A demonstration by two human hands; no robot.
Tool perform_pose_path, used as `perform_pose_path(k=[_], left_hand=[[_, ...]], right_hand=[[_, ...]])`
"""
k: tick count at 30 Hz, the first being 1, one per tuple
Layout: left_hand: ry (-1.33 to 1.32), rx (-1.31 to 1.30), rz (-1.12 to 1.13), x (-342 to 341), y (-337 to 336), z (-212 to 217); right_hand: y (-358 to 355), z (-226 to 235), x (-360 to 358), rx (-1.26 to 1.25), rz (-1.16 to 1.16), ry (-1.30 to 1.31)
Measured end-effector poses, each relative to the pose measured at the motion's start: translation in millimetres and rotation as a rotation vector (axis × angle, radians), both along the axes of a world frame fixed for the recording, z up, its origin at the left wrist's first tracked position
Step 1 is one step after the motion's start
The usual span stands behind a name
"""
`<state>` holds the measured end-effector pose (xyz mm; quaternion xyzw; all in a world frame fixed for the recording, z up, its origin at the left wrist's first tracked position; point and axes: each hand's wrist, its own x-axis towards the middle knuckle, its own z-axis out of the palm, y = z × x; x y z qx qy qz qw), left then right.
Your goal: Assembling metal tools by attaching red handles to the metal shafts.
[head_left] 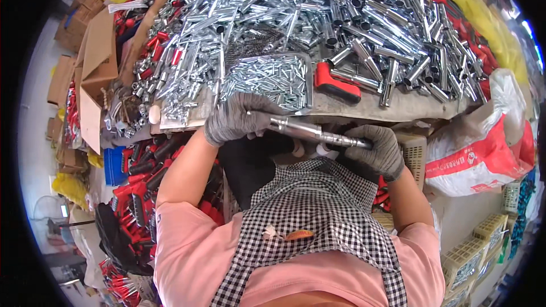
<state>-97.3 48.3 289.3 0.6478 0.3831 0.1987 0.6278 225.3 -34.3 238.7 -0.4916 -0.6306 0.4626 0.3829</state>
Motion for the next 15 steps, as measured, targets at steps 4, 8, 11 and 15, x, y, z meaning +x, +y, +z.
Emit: perform_pose_path(k=[4,8,11,15], left_hand=[[0.065,0.014,0.057,5.7,-14.9,-12.1],[-0.124,0.136,0.047,28.6,-34.8,-35.3],[-0.055,0.243,0.01,26.7,-44.1,-39.6],[0.0,0.284,0.033,34.9,-48.7,-52.4]], right_hand=[[3.0,-3.1,-16.2,-0.194,0.075,0.016],[3.6,-17.0,-28.9,-0.179,0.098,-0.023],[4.2,-14.3,-43.5,-0.16,0.153,-0.117],[2.7,-13.5,-54.9,-0.152,0.272,0.058]])
